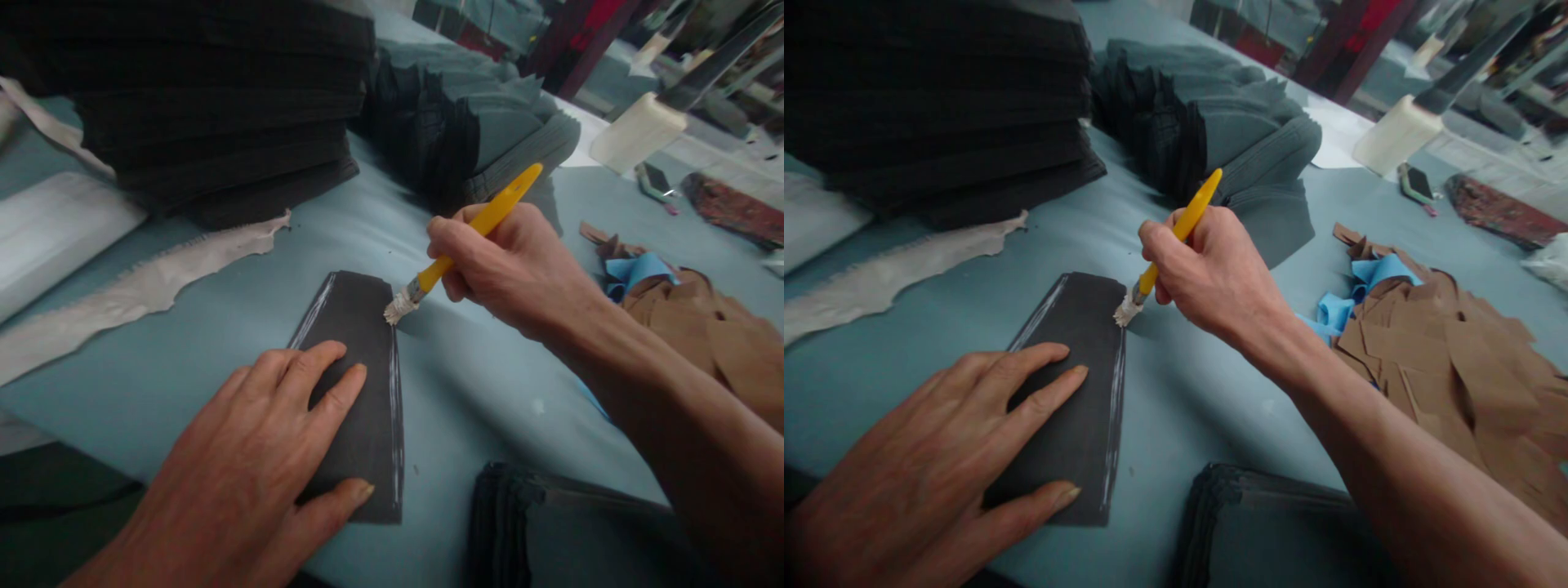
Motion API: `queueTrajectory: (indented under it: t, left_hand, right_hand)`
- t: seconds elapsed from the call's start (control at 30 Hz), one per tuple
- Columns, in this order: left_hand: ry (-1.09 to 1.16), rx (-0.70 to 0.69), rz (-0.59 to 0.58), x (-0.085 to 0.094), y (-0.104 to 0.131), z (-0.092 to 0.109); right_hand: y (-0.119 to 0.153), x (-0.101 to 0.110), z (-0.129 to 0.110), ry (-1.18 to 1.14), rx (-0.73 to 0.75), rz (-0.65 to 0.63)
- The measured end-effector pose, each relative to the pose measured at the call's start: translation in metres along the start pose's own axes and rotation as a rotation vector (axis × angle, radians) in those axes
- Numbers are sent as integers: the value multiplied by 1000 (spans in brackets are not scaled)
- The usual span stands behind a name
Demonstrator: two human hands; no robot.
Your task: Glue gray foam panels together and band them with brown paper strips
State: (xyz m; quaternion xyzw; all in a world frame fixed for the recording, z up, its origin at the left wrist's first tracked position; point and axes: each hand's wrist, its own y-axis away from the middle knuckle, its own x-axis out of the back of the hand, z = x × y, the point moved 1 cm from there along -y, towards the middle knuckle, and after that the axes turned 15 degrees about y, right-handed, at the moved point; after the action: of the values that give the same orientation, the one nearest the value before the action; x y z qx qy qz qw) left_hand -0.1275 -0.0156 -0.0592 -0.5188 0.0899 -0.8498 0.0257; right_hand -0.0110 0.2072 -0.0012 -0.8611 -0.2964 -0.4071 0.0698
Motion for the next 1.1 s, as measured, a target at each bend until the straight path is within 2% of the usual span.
queueTrajectory:
  t: [0.33, 0.8, 1.1]
  left_hand:
    - [14, -3, -6, -1, 1, -1]
    - [27, 1, -22, 1, 0, 1]
    - [21, -7, 0, 2, -2, 3]
  right_hand:
    - [-9, 0, 1, 45, 67, 53]
    - [-17, -1, -1, 1, 70, 98]
    - [-14, -3, -8, 75, 59, 141]
